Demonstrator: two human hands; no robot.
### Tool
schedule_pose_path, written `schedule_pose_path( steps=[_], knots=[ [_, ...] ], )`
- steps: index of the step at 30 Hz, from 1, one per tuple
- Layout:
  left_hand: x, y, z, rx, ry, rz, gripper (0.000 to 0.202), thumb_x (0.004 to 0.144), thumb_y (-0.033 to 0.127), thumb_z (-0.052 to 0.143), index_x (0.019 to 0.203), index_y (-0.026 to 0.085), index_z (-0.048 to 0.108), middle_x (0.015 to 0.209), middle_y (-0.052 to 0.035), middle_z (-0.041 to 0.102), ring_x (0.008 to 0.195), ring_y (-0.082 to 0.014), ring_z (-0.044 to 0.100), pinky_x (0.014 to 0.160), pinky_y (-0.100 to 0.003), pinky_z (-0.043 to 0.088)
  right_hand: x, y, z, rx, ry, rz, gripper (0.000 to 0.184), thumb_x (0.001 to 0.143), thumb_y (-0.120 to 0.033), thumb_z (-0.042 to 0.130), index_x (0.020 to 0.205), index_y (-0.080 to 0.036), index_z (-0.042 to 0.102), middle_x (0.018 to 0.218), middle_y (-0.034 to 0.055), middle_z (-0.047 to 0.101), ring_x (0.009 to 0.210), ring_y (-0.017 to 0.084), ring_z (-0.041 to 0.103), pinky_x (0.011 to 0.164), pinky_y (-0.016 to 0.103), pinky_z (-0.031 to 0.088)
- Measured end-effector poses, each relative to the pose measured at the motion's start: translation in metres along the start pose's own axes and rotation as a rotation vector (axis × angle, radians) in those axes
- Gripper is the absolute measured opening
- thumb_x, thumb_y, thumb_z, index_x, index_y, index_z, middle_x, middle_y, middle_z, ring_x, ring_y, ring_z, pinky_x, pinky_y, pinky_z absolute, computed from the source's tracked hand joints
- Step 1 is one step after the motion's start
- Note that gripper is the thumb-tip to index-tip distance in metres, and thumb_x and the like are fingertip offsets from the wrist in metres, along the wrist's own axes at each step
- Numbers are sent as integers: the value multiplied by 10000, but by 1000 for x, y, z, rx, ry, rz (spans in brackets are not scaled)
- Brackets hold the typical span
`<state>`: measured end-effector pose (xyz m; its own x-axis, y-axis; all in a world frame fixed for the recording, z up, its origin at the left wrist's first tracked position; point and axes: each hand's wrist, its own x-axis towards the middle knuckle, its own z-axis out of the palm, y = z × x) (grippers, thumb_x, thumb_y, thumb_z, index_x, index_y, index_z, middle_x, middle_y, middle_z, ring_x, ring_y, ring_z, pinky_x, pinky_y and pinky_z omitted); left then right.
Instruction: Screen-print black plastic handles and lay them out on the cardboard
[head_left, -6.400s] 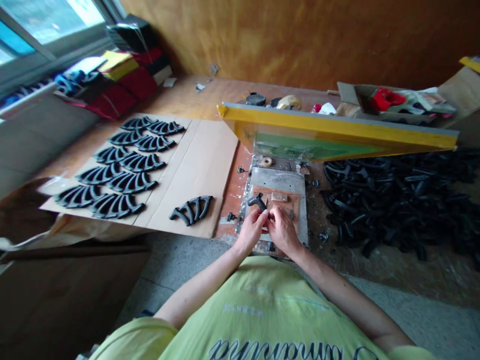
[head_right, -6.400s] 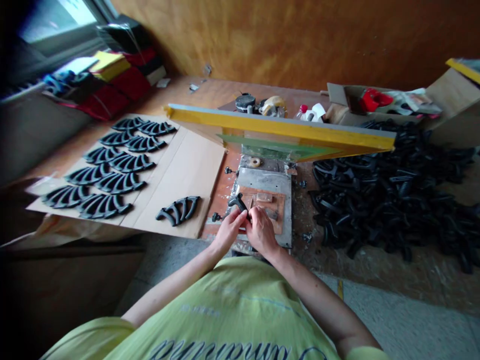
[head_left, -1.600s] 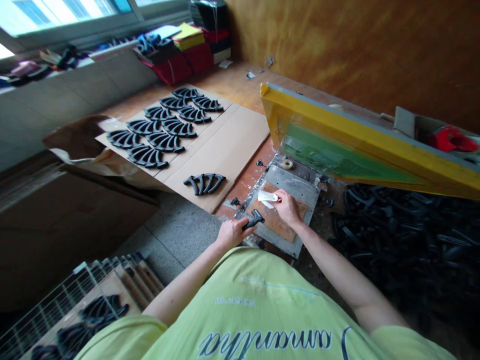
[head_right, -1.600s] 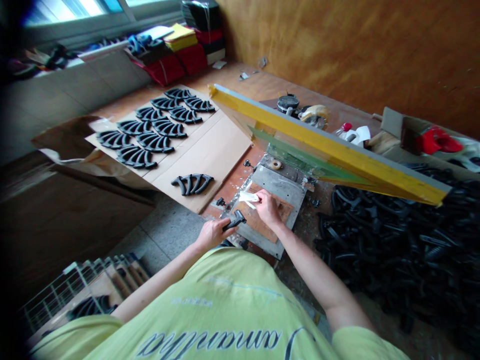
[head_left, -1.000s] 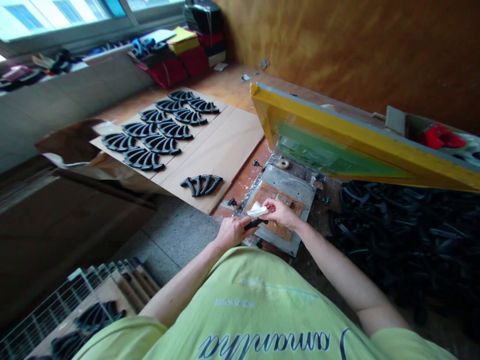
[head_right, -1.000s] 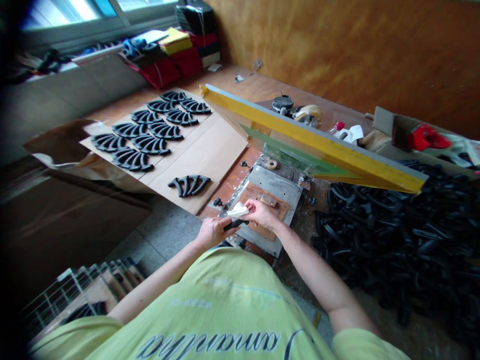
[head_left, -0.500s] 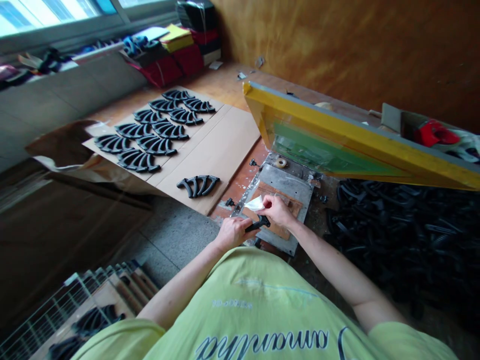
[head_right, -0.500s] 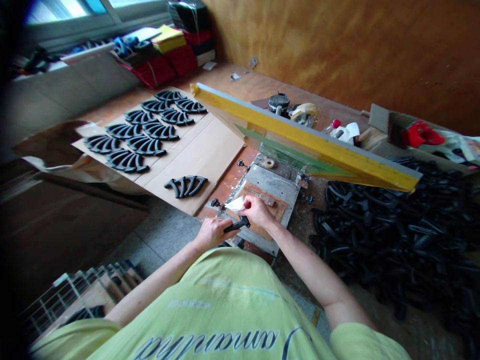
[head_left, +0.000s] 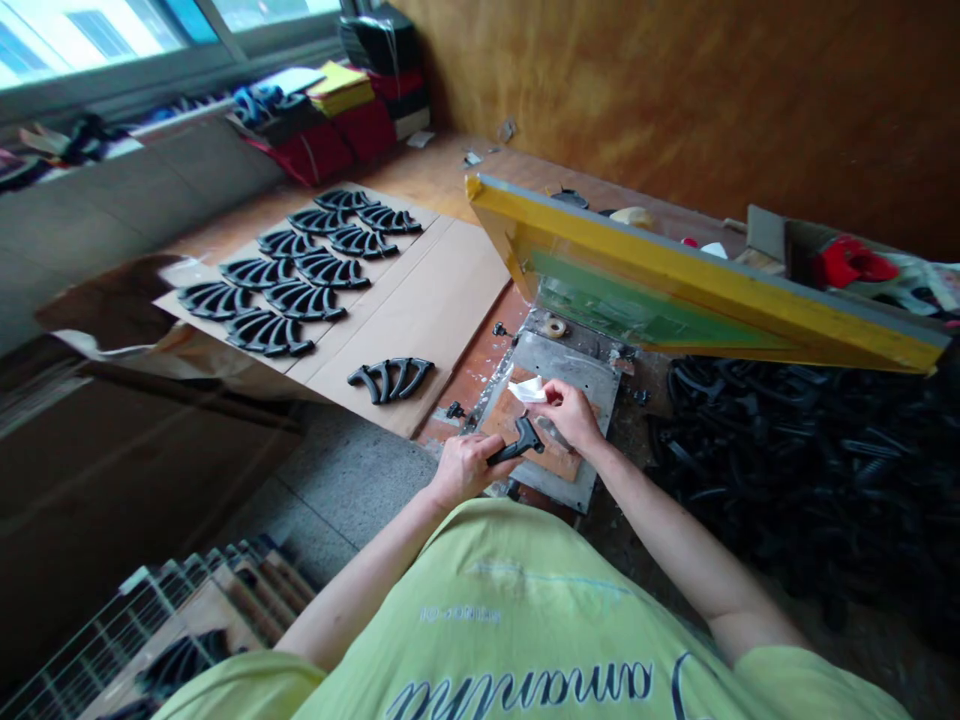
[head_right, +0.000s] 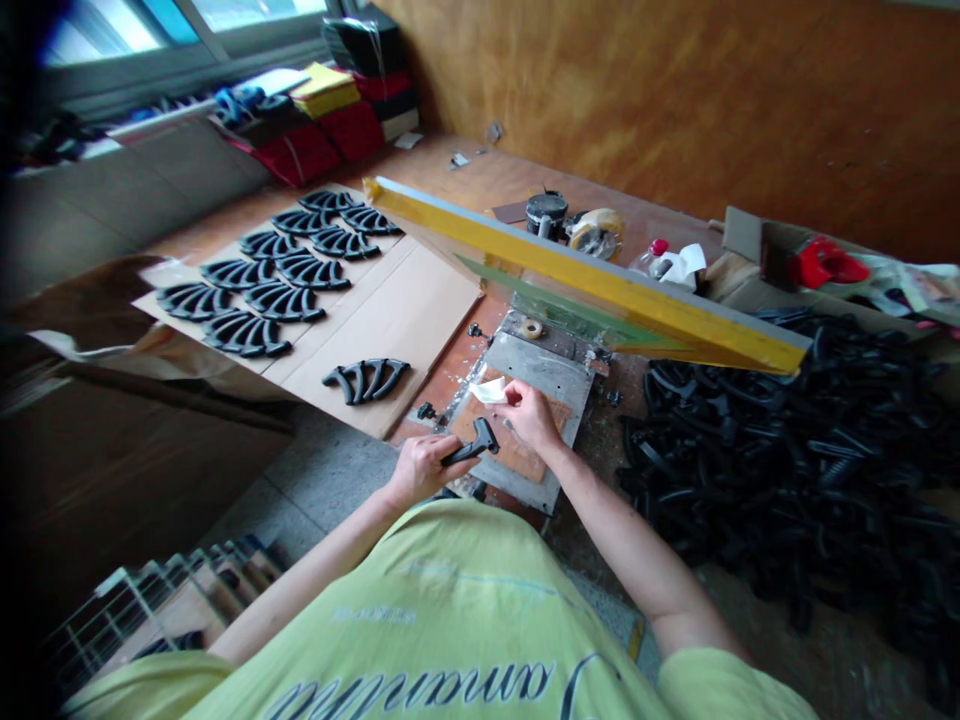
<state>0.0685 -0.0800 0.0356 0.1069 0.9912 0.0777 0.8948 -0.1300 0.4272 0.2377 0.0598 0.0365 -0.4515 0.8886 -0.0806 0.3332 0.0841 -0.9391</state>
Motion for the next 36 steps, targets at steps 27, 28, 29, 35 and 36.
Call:
schedule_pose_path(
  steps=[27,28,29,35,36],
  knots=[
    [5,14,-15,69,264,258,453,934,508,513,625,178,534,518,11,542,461,-94,463,496,-251,251,-20,-7,-33,219,226,26,390,614,-496,814,717,-208,573,771,-12,616,722,153,564,660,271,459],
    [5,14,-15,72,274,263,447,934,500,518,625,177,530,515,14,537,460,-93,464,498,-250,253,-23,-8,-35,319,232,85,417,588,-504,828,727,-212,564,743,-21,621,696,151,568,648,272,466],
    [5,15,-16,73,279,265,440,934,493,523,627,177,529,514,16,534,460,-92,469,499,-249,255,-26,-10,-37,412,238,143,443,565,-507,840,739,-216,555,722,-29,627,667,147,569,628,270,470],
    [6,21,-16,78,258,254,427,924,491,537,634,178,532,526,16,558,470,-94,502,494,-247,255,-41,-18,-39,575,280,253,500,514,-476,881,771,-224,534,670,-46,641,602,142,590,561,252,473],
    [7,21,-16,77,252,255,427,923,490,540,632,178,531,526,16,560,473,-94,508,495,-246,259,-42,-19,-38,573,286,238,494,523,-470,879,783,-224,539,674,-46,644,607,143,596,576,257,481]
  ],
)
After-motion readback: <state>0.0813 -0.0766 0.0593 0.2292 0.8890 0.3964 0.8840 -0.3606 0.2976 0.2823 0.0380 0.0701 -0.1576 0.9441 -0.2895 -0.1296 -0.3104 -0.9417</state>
